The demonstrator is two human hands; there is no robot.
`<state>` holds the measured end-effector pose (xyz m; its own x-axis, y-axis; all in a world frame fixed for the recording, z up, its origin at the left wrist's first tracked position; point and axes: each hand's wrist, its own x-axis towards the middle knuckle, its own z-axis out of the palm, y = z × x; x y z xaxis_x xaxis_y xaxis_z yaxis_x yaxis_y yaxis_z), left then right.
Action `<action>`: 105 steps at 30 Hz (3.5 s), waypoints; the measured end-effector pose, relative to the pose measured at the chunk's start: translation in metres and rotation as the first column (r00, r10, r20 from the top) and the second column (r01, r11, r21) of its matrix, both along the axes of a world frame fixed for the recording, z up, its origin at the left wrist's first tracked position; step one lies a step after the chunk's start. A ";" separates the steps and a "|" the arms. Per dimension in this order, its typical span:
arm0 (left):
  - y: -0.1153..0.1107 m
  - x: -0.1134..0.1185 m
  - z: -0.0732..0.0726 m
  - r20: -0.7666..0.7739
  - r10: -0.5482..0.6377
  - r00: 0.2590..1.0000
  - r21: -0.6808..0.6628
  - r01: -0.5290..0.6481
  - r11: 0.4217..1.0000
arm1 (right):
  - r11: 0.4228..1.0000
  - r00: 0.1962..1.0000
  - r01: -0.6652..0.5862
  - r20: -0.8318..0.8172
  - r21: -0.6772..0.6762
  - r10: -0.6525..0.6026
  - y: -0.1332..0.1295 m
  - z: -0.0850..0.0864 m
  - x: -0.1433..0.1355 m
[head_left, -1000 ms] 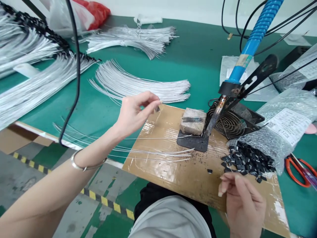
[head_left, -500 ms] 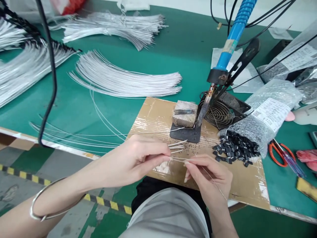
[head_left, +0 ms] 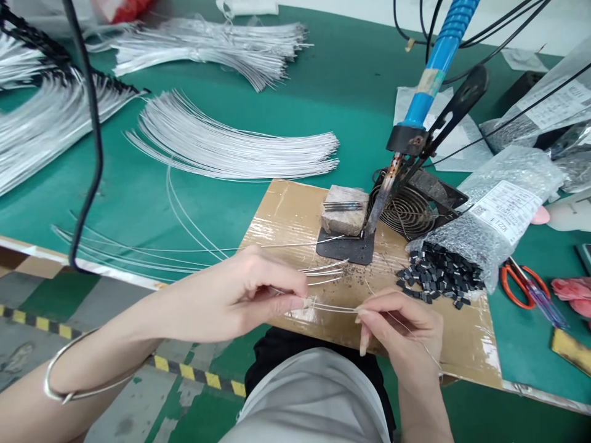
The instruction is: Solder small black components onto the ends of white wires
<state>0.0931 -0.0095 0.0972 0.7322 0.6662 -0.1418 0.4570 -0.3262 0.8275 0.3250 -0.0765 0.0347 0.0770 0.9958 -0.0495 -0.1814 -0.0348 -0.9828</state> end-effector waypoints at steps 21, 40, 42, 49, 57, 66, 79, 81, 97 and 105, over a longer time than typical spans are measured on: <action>-0.032 0.052 -0.033 0.058 0.326 0.944 0.008 -0.327 0.945 | 0.983 0.956 -0.057 0.293 0.176 0.003 -0.007 -0.019 -0.005; -0.023 0.052 -0.038 0.196 0.503 0.842 -0.378 -0.408 0.831 | 0.991 0.990 0.094 -0.101 -0.093 -0.103 -0.006 -0.024 -0.013; -0.023 0.053 -0.040 0.181 0.518 0.836 -0.384 -0.425 0.820 | 0.992 0.987 0.052 -0.148 -0.114 -0.069 -0.007 -0.023 -0.016; -0.024 0.055 -0.040 0.223 0.538 0.813 -0.414 -0.421 0.807 | 0.988 0.951 0.009 -0.303 -0.156 -0.056 -0.008 -0.023 -0.021; -0.029 0.056 -0.041 0.250 0.514 0.821 -0.308 -0.435 0.846 | 0.985 0.935 -0.020 -0.353 -0.169 -0.041 -0.011 -0.026 -0.019; -0.031 0.055 -0.040 0.248 0.479 0.842 -0.232 -0.428 0.873 | 0.977 0.920 -0.022 -0.386 -0.214 -0.064 -0.008 -0.020 -0.020; -0.031 0.057 -0.039 0.236 0.493 0.837 -0.317 -0.414 0.853 | 0.933 0.860 -0.175 -0.510 -0.314 -0.010 -0.005 -0.018 -0.012; -0.031 0.058 -0.040 0.233 0.513 0.826 -0.340 -0.425 0.839 | 0.930 0.857 -0.159 -0.514 -0.331 -0.036 -0.006 -0.017 -0.013; -0.041 0.064 -0.049 0.293 0.517 0.804 -0.054 -0.526 0.849 | 0.956 0.859 -0.094 -0.508 -0.277 -0.062 -0.002 -0.018 -0.021; -0.045 0.067 -0.055 0.319 0.557 0.767 -0.035 -0.578 0.816 | 0.960 0.856 -0.047 -0.507 -0.275 -0.103 -0.005 -0.018 -0.024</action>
